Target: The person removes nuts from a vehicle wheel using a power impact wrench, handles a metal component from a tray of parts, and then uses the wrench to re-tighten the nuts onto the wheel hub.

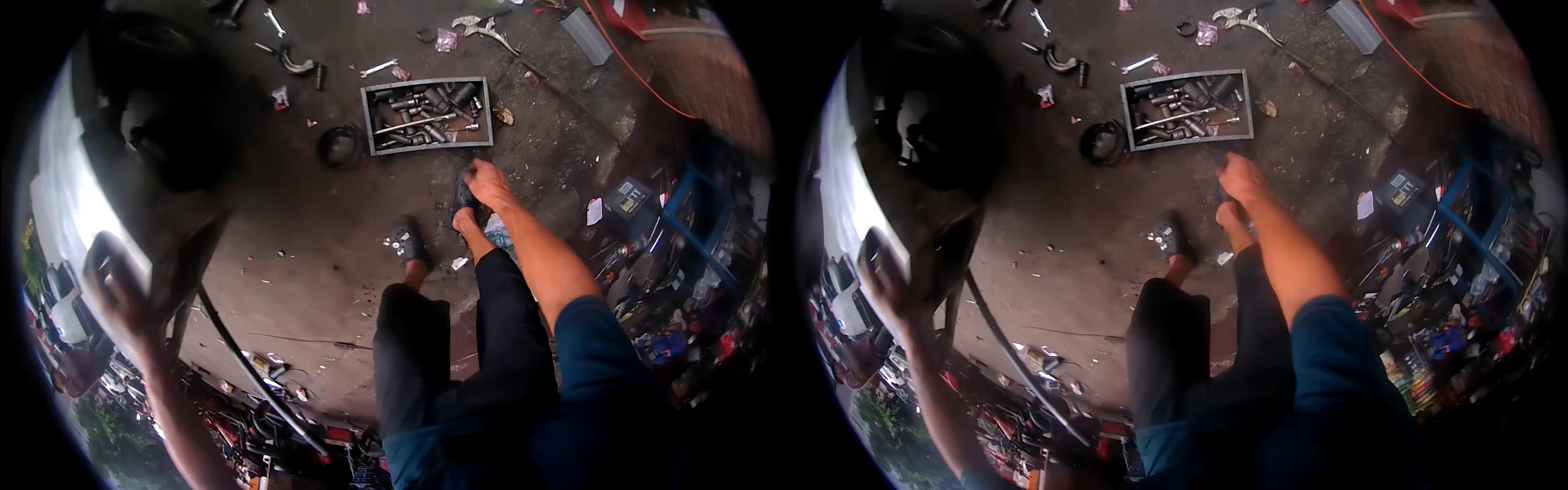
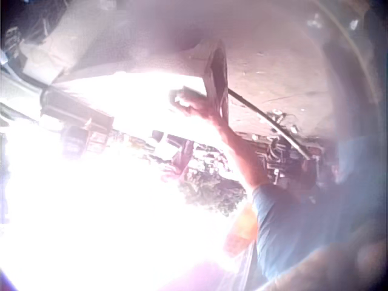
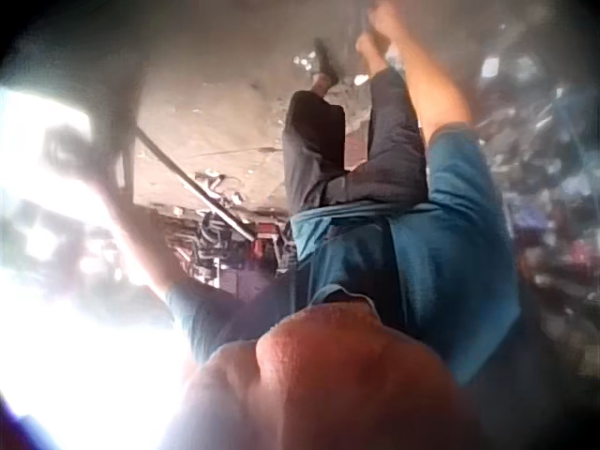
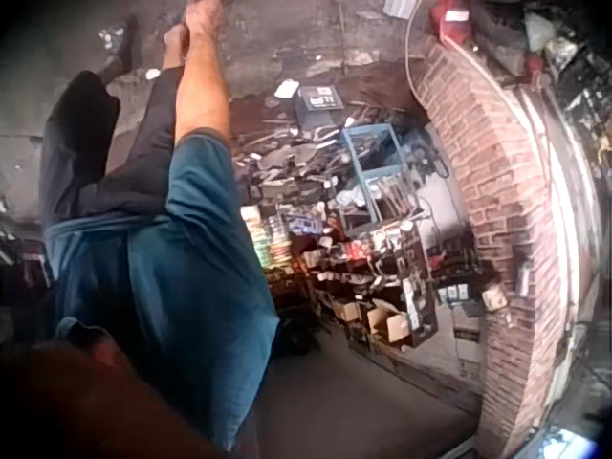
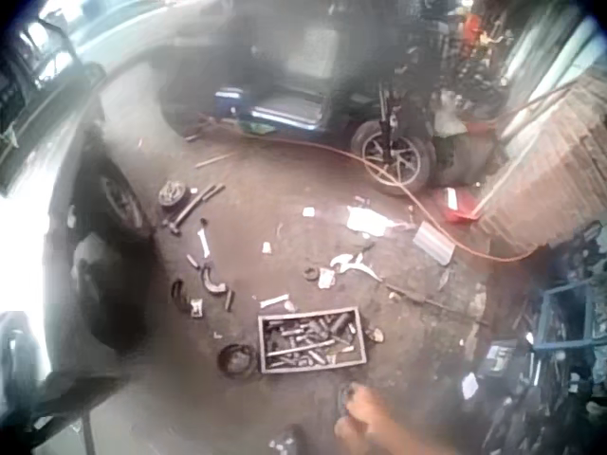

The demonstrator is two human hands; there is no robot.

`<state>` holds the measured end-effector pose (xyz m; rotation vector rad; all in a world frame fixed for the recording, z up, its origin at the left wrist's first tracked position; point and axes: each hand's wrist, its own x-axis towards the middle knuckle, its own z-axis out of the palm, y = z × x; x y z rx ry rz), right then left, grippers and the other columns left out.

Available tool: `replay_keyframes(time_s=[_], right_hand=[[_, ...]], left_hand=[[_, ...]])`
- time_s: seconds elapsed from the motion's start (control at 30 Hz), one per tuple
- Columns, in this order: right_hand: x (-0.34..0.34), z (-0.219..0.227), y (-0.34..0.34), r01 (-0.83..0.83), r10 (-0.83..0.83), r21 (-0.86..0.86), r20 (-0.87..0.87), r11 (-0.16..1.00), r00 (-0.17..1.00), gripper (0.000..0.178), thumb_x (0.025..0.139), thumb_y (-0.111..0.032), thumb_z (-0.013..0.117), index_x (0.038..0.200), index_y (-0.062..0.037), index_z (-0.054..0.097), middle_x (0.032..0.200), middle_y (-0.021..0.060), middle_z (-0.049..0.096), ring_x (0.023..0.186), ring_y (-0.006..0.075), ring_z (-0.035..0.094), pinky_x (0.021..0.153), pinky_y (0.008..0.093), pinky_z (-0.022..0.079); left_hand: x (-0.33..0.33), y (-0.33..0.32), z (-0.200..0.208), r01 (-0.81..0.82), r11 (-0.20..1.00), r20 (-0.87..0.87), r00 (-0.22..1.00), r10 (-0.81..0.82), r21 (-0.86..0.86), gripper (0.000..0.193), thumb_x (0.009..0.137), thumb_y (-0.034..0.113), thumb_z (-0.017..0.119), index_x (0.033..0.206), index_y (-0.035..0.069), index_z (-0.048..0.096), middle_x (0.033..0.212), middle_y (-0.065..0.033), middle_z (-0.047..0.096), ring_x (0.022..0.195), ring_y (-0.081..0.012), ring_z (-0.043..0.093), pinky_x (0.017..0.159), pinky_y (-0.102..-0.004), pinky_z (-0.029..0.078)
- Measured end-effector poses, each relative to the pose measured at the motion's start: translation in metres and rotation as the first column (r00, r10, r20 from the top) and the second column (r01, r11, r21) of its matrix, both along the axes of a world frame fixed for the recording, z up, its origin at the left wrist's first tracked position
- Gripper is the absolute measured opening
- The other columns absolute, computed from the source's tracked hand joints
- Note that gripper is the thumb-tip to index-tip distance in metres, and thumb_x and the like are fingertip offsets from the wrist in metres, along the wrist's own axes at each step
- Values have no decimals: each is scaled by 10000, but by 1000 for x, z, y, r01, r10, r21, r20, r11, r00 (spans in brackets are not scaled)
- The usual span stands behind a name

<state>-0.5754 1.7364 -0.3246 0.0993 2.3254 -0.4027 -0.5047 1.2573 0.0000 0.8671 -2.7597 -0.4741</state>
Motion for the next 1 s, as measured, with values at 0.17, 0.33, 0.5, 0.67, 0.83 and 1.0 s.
replay_keyframes(time_s=[0.17, 0.33, 0.5, 0.67, 0.83, 1.0], right_hand=[[-26, -80, -63, -94, 82, 85, 140, 992, 987, 360, 804, -309, 604, 1074, -71, 596, 1091, 163, 609, 1042, 348, 553, 889, 430, 441], [-40, -145, -66, -149, 145, 177, 33, 973, 989, 412, 795, -345, 621, 1079, -48, 599, 1097, 170, 609, 1029, 360, 562, 907, 434, 423], [-45, -173, -83, -67, 10, 246, 227, 967, 974, 447, 766, -321, 673, 1107, -52, 568, 1101, 162, 617, 1061, 344, 562, 906, 434, 420], [-54, -165, -78, -15, -16, 160, 187, 987, 982, 489, 728, -314, 728, 1097, -39, 564, 1056, 192, 624, 1020, 362, 576, 873, 430, 442], [-71, -112, -76, -344, 337, 6, 191, 939, 922, 406, 774, -312, 680, 1038, -19, 581, 987, 197, 633, 926, 367, 598, 812, 442, 465], [-64, 2, -65, 54, 107, -433, 340, 900, 934, 444, 829, -356, 636, 1052, 20, 560, 901, 119, 638, 826, 234, 613, 742, 363, 476]], left_hand=[[18, -25, -15, 168, 965, 72, 985, -157, -200, 327, 922, 193, 498, 1181, -4, 531, 1199, -171, 520, 1121, -279, 490, 966, -372, 385], [17, -29, -33, 185, 959, 101, 981, -167, -215, 333, 923, 194, 491, 1182, -12, 528, 1198, -177, 522, 1119, -286, 496, 961, -384, 396], [14, -37, -40, 194, 957, 127, 977, -170, -216, 340, 923, 196, 483, 1182, -19, 525, 1197, -184, 524, 1117, -293, 502, 955, -396, 406], [16, -46, -31, 181, 958, 126, 980, -155, -225, 346, 923, 197, 476, 1183, -27, 522, 1196, -191, 527, 1116, -301, 508, 950, -408, 416], [25, -52, -21, 168, 959, 131, 981, -141, -229, 353, 923, 198, 468, 1184, -35, 518, 1195, -197, 529, 1114, -308, 513, 944, -420, 426], [35, -54, -2, 143, 963, 102, 987, -122, -229, 360, 923, 199, 460, 1184, -43, 515, 1193, -204, 531, 1112, -315, 519, 938, -432, 436]])
